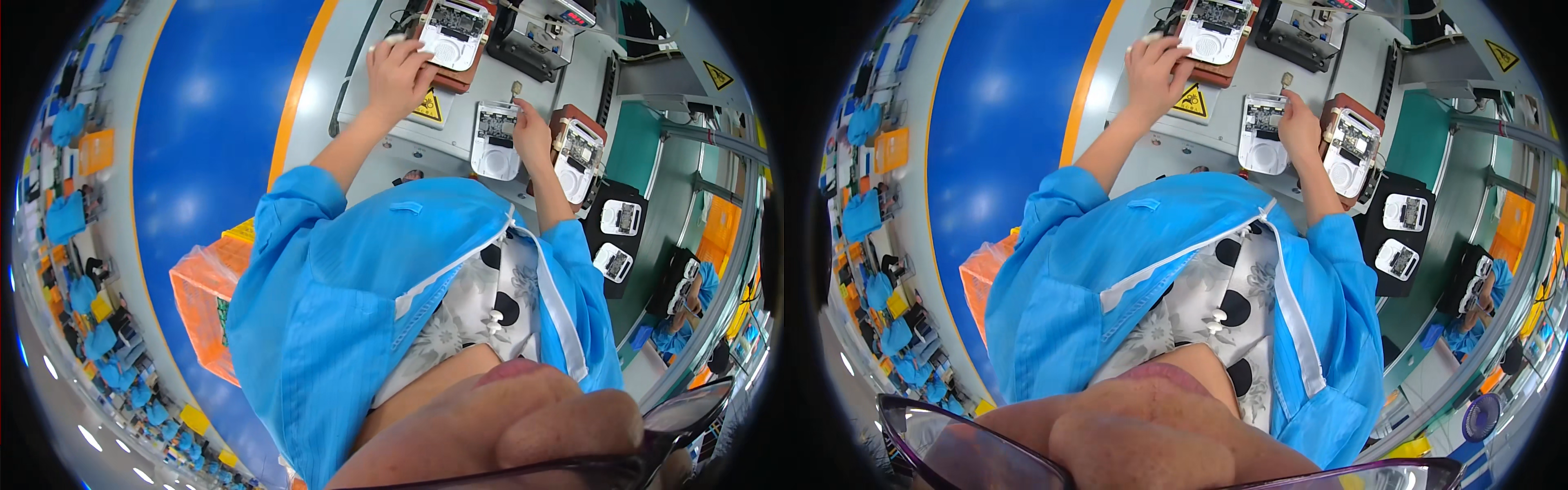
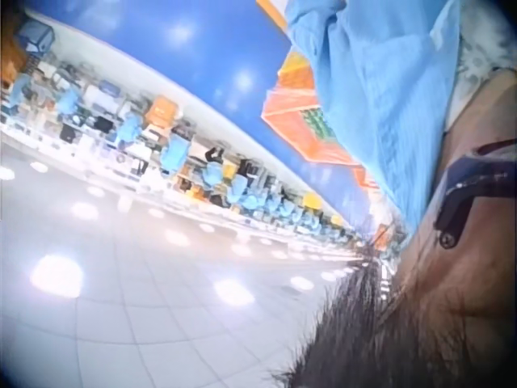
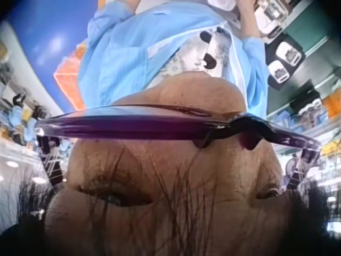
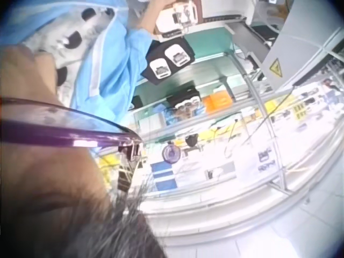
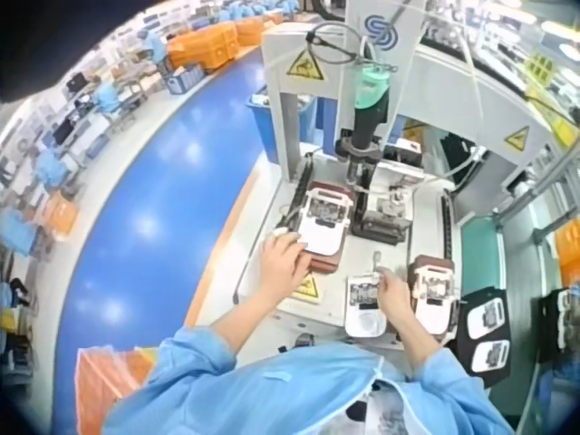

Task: Assembling electronic PCBs and components into plastic housings on a factory production line.

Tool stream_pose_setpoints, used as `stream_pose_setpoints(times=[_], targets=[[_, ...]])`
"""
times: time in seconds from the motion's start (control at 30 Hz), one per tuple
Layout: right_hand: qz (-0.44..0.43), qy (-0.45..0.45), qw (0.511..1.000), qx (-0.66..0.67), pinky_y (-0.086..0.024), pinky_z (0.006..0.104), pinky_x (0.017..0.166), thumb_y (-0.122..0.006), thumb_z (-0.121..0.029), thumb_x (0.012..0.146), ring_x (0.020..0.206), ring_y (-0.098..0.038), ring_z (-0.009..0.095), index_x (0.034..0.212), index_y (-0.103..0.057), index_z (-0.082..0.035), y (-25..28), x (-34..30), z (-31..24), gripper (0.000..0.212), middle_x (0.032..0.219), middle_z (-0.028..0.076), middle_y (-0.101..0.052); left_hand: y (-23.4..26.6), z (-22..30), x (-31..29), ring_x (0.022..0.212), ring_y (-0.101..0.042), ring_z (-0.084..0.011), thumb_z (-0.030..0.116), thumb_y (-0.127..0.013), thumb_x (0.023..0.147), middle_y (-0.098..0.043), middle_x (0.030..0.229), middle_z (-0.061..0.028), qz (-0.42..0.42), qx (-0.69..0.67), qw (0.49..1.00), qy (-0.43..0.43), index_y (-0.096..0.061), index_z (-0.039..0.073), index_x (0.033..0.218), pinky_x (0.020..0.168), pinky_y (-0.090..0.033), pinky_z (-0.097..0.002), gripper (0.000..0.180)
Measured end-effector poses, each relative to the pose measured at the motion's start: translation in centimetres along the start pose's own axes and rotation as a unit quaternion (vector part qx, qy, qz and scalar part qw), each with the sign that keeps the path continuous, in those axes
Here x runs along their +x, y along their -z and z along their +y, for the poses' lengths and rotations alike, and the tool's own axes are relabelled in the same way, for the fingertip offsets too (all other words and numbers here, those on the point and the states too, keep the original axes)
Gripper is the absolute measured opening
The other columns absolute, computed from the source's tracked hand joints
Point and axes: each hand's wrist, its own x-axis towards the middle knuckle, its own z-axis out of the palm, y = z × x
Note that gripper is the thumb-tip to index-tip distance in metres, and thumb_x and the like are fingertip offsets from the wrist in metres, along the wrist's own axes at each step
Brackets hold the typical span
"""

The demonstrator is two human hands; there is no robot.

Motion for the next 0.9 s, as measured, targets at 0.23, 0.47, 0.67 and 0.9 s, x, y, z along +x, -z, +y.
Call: stream_pose_setpoints(times=[0.23,0.47,0.67,0.9], targets=[[0.003,-0.058,0.998,-0.038,-0.053,0.0505,0.089,-0.053,-0.02,0.1,0.1,-0.069,0.044,0.128,-0.067,-0.016,-1.6,1.8,1.1,0.032,0.104,0.024,-0.072,-1.5,-1.0,9.4,0.13,-0.053,-0.0326,0.035,-0.07,0.089,-0.062,0.134,-0.0149,-0.205,0.07,0.974,-0.064,-0.064,0.003,0.126,0.108,-0.042,-0.0545,0.049],[0.0,-0.078,0.996,-0.042,-0.053,0.049,0.089,-0.052,-0.021,0.099,0.098,-0.07,0.042,0.126,-0.068,-0.013,-1.9,2.2,0.7,0.032,0.101,0.023,-0.073,-2.4,-2.0,9.9,0.13,-0.048,-0.0361,0.05,-0.077,0.075,-0.058,0.133,-0.0162,-0.328,-0.009,0.942,-0.064,-0.063,0.003,0.128,0.106,-0.038,-0.0563,0.072],[0.001,-0.087,0.996,-0.033,-0.053,0.048,0.089,-0.053,-0.022,0.098,0.098,-0.07,0.041,0.125,-0.068,-0.012,-1.7,2.1,0.2,0.032,0.1,0.022,-0.073,-3.0,-2.3,9.0,0.129,-0.048,-0.0351,0.05,-0.076,0.076,-0.058,0.131,-0.015,-0.298,-0.02,0.952,-0.066,-0.061,0.003,0.13,0.106,-0.037,-0.0555,0.073],[0.009,-0.091,0.995,-0.029,-0.053,0.0473,0.087,-0.055,-0.022,0.099,0.097,-0.07,0.042,0.123,-0.067,-0.01,-2.3,1.9,1.0,0.029,0.099,0.023,-0.073,0.6,-1.8,0.2,0.1,-0.061,-0.0235,0.023,-0.077,0.08,-0.068,0.109,-0.0028,-0.118,-0.135,0.973,-0.145,-0.072,0.015,0.101,0.087,-0.043,-0.0434,0.023]])
